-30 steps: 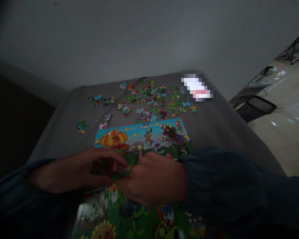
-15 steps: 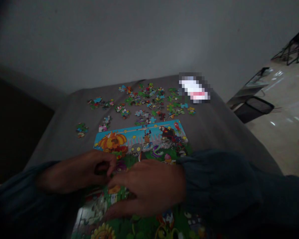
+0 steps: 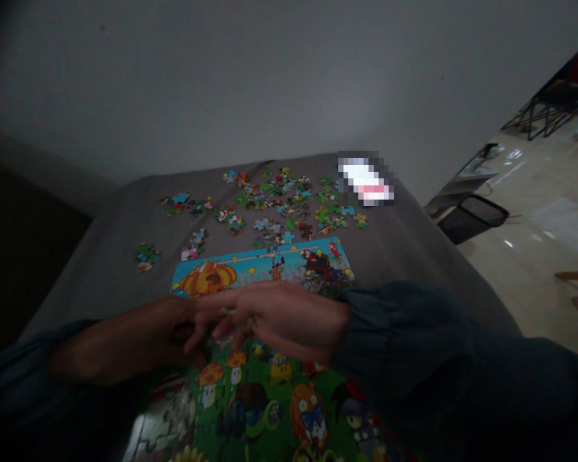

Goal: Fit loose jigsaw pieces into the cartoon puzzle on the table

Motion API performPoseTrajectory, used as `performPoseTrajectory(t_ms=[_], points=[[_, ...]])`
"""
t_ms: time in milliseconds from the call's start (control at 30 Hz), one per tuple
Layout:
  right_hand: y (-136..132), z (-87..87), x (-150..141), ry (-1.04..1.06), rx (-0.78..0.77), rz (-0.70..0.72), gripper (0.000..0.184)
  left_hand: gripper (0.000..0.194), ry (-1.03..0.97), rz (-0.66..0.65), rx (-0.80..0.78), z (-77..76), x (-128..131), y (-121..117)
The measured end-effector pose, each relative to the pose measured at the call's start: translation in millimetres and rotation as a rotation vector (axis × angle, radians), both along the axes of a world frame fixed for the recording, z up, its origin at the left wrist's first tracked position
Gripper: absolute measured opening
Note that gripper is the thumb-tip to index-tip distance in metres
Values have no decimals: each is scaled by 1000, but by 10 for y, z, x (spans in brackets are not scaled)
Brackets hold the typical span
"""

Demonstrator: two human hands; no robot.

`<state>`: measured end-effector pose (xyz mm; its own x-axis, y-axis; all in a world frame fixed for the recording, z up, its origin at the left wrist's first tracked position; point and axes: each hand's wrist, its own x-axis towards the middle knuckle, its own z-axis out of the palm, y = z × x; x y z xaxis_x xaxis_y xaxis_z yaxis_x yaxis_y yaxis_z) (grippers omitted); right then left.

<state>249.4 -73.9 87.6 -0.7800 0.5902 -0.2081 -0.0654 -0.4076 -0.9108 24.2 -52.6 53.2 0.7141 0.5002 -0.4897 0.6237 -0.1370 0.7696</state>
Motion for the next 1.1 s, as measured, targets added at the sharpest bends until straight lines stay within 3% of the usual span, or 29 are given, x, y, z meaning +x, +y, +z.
performPoseTrajectory(t_ms=[133,233,467,700,833,1100], points=[[-17,49,29,-254,592,109,45,15,122,-58,50,126,36,53],[-50,-5,41,-317,777,76,54,16,107,-72,51,121,42,59],[-91,-87,46,-242,748,69,71,6,56,-40,26,120,24,23],[-95,-51,59,-315,836,107,66,13,-29,14,-24,18,22,36],[-108,-84,77,-383,876,115,66,20,-5,4,13,-21,-47,43],[-136,-96,88,-533,989,92,54,19,-8,99,244,134,-48,133]])
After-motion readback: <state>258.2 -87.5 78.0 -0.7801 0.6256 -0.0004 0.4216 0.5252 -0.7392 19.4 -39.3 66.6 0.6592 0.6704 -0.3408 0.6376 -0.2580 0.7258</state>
